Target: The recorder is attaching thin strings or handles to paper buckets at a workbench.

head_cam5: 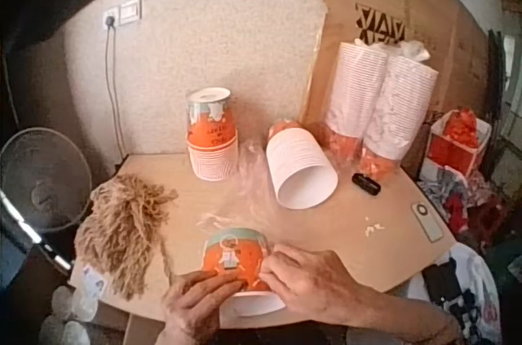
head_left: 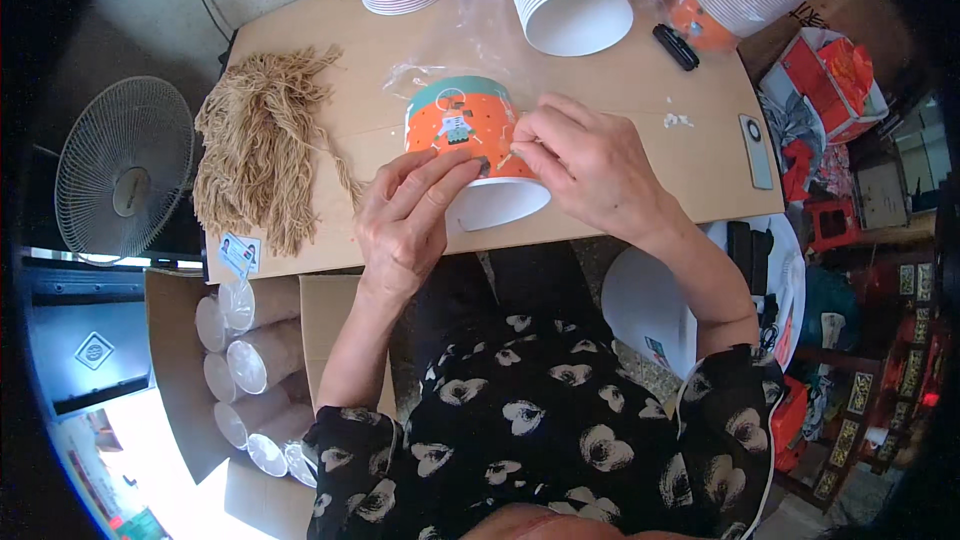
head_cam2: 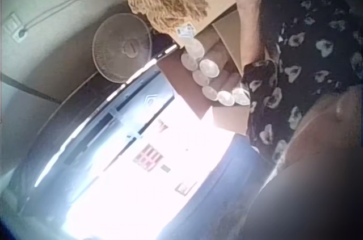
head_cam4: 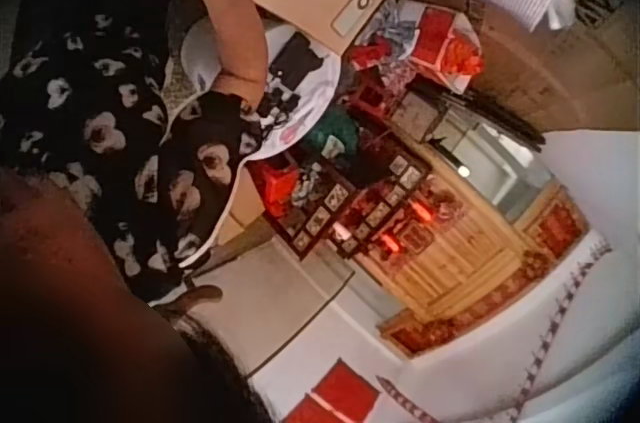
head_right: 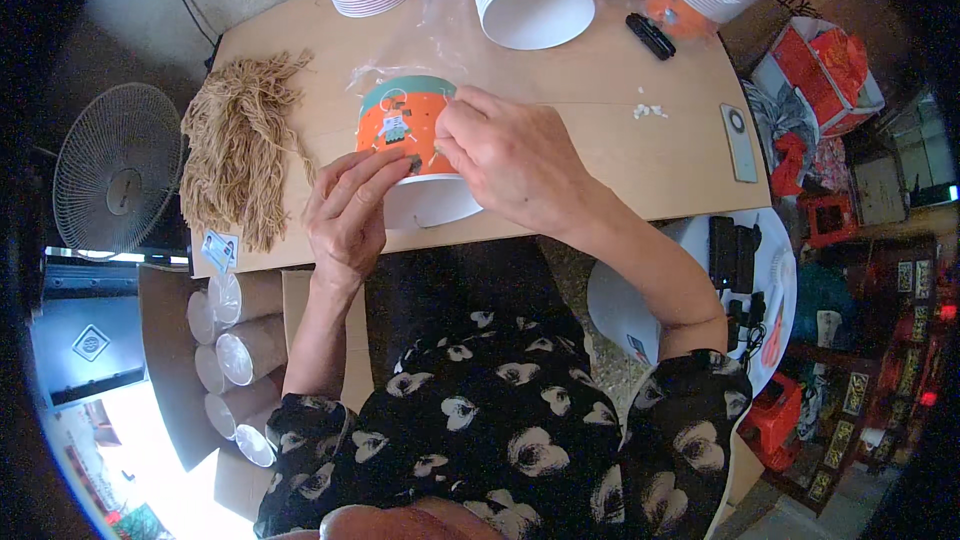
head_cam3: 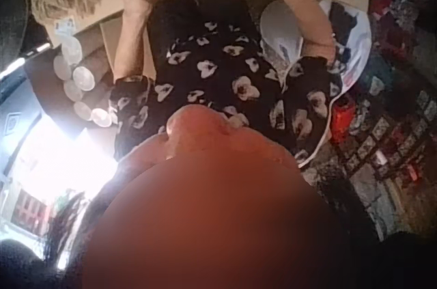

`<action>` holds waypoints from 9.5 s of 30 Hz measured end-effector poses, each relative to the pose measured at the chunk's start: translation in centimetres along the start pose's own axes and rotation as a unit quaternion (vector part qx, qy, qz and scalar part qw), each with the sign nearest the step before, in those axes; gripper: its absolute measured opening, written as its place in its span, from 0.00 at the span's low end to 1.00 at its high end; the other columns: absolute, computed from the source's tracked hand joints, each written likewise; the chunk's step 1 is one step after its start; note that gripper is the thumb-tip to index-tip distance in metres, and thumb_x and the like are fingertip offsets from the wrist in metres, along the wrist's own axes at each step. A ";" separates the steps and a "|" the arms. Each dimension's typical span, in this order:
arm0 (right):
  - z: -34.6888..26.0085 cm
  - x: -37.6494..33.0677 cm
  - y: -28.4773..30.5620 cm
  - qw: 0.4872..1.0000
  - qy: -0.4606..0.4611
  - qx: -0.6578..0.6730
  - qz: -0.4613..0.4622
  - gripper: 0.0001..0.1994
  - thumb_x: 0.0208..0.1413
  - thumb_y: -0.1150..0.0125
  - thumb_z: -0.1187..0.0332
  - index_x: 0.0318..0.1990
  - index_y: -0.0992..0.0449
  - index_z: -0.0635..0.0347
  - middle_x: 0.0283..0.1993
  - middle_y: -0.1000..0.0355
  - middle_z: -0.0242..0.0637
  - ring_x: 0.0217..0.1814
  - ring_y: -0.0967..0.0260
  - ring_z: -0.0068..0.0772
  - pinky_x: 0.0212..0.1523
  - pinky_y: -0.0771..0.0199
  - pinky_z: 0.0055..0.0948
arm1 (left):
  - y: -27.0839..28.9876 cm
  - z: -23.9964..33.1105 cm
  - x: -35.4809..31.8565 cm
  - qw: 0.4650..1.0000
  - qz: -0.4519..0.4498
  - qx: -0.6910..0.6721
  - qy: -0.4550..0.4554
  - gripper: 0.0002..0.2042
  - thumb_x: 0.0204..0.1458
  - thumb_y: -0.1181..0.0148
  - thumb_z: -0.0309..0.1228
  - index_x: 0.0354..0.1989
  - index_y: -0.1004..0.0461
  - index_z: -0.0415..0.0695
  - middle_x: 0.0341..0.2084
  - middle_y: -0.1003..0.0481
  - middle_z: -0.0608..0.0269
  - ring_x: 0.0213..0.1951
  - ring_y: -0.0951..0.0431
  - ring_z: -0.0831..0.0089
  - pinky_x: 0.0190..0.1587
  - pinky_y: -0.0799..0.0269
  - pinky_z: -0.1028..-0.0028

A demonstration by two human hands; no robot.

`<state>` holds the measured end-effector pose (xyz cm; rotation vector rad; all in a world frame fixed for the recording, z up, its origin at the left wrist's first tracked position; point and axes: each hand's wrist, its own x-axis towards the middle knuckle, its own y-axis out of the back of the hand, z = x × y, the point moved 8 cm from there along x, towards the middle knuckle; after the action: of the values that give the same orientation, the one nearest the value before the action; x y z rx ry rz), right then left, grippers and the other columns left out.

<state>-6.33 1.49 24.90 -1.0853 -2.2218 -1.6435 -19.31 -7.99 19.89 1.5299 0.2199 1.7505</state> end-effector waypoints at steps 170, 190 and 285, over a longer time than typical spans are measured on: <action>10.7 2.6 -3.2 0.910 -0.217 0.351 -0.033 0.08 0.53 0.34 0.74 0.40 0.17 0.67 0.30 0.22 0.31 0.32 0.29 0.16 0.36 0.28 0.20 | -8.5 -6.0 10.2 0.818 -0.077 -0.508 0.257 0.13 0.58 0.36 0.29 0.46 0.27 0.35 0.39 0.21 0.58 0.39 0.20 0.76 0.44 0.23 0.76; 10.4 1.6 -3.9 0.916 -0.211 0.339 -0.042 0.09 0.57 0.35 0.74 0.44 0.18 0.69 0.33 0.23 0.30 0.34 0.30 0.16 0.37 0.29 0.19 | -6.8 -4.6 7.4 0.841 -0.007 -0.474 0.262 0.25 0.53 0.39 0.20 0.60 0.36 0.38 0.50 0.26 0.57 0.52 0.26 0.71 0.52 0.26 0.72; 5.2 -0.8 0.8 0.918 -0.168 0.348 -0.085 0.08 0.65 0.43 0.68 0.39 0.25 0.64 0.30 0.32 0.22 0.28 0.40 0.10 0.29 0.39 0.15 | -8.7 -2.5 6.8 0.655 -0.405 -0.556 0.311 0.19 0.66 0.48 0.44 0.47 0.23 0.38 0.37 0.19 0.60 0.41 0.18 0.76 0.35 0.24 0.83</action>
<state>-3.79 5.80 23.15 -1.0278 -2.8357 -0.5945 -17.57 3.21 19.30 -0.1542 0.0834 1.1150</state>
